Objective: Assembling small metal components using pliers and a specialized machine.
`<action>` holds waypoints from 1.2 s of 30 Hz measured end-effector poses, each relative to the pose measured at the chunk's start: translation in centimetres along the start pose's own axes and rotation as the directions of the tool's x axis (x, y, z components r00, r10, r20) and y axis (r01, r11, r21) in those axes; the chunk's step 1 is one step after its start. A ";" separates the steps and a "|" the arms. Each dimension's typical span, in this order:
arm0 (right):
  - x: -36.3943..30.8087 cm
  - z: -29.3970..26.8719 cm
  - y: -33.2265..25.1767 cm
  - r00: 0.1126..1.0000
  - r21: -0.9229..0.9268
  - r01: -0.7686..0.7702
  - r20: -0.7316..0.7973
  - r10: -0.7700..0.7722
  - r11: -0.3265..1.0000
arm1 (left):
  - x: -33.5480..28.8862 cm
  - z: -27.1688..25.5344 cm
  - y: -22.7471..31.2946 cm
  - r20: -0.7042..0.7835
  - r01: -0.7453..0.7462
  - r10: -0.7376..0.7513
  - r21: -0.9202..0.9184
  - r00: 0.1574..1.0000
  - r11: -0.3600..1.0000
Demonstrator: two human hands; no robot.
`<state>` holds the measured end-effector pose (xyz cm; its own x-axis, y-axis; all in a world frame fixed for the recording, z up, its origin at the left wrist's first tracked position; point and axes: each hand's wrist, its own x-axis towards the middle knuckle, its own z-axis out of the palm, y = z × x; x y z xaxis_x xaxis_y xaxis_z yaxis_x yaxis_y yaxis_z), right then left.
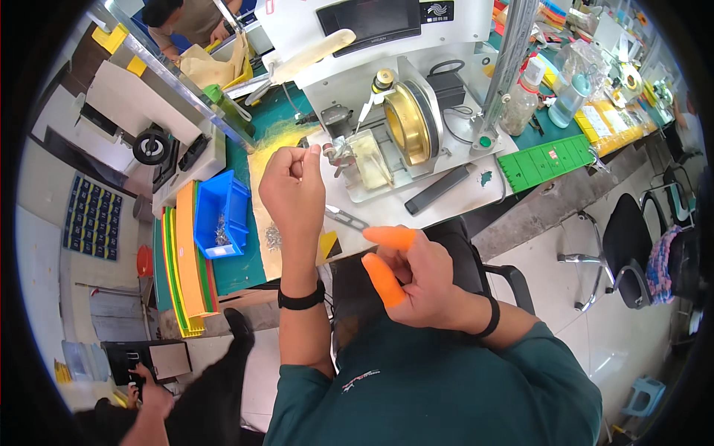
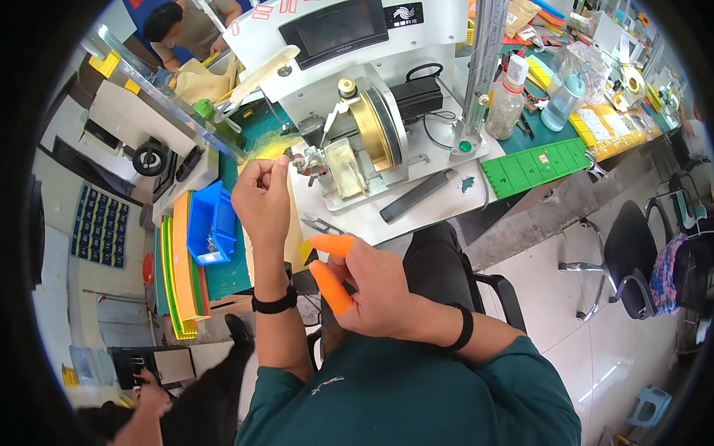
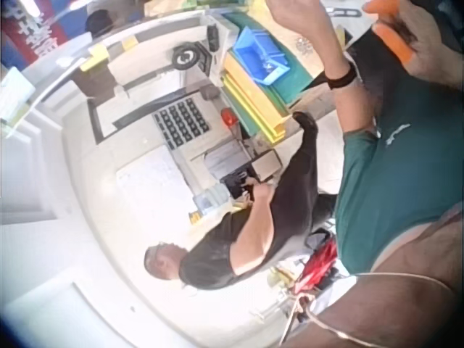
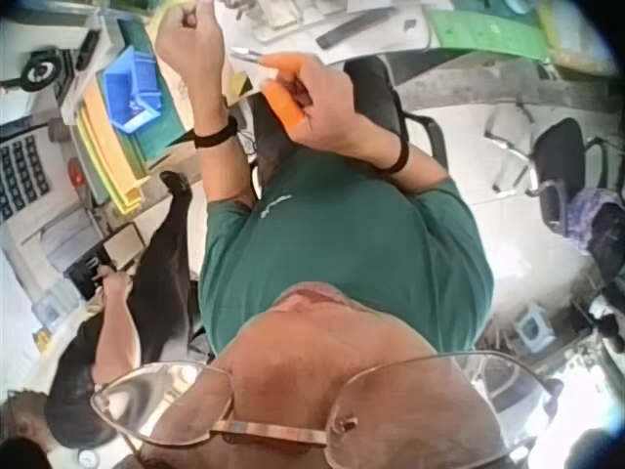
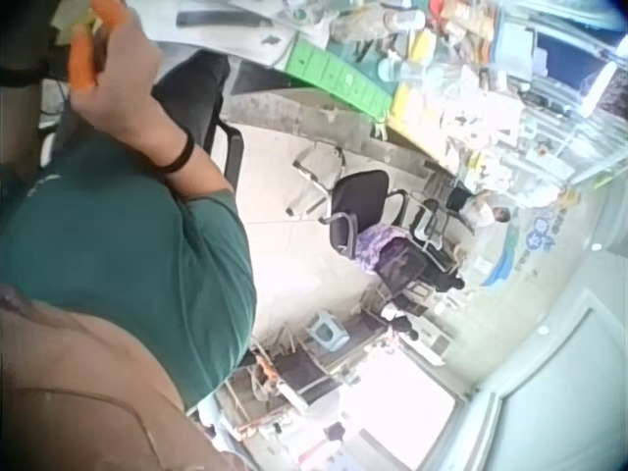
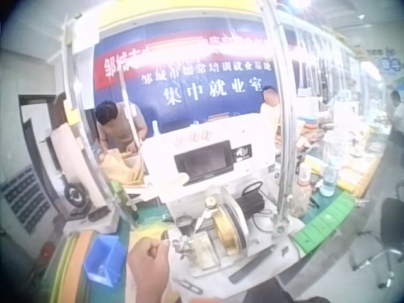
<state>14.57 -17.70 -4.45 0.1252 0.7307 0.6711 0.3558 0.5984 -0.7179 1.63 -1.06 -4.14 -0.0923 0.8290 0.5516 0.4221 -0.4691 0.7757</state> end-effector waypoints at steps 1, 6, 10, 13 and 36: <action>0.1 0.2 0.1 0.999 -0.024 -0.029 0.013 0.030 0.999 | 0.2 0.1 -0.3 0.011 0.005 -0.005 -0.009 1.000 1.000; 0.1 0.8 1.4 0.985 0.022 -0.170 -0.005 0.170 0.985 | 0.4 0.1 -1.7 0.075 0.071 -0.066 -0.063 0.995 0.996; 1.3 2.2 3.3 0.932 0.236 -0.327 -0.083 0.354 0.915 | 0.0 -0.2 -3.3 0.231 0.327 -0.273 -0.246 0.934 0.912; 3.4 3.7 5.8 0.882 0.380 -0.377 -0.132 0.453 0.845 | -0.2 0.3 -4.6 0.341 0.466 -0.355 -0.339 0.870 0.817; 8.3 6.8 12.2 0.657 0.543 -0.503 -0.266 0.705 0.673 | 3.5 -1.7 0.7 0.135 0.056 -0.060 0.028 0.989 0.998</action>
<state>13.69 -2.07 -8.91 0.5795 0.8148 -0.0159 -0.3261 0.2139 -0.9208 0.08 0.96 -1.17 0.0048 0.8890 0.4579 0.4415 -0.4128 0.7966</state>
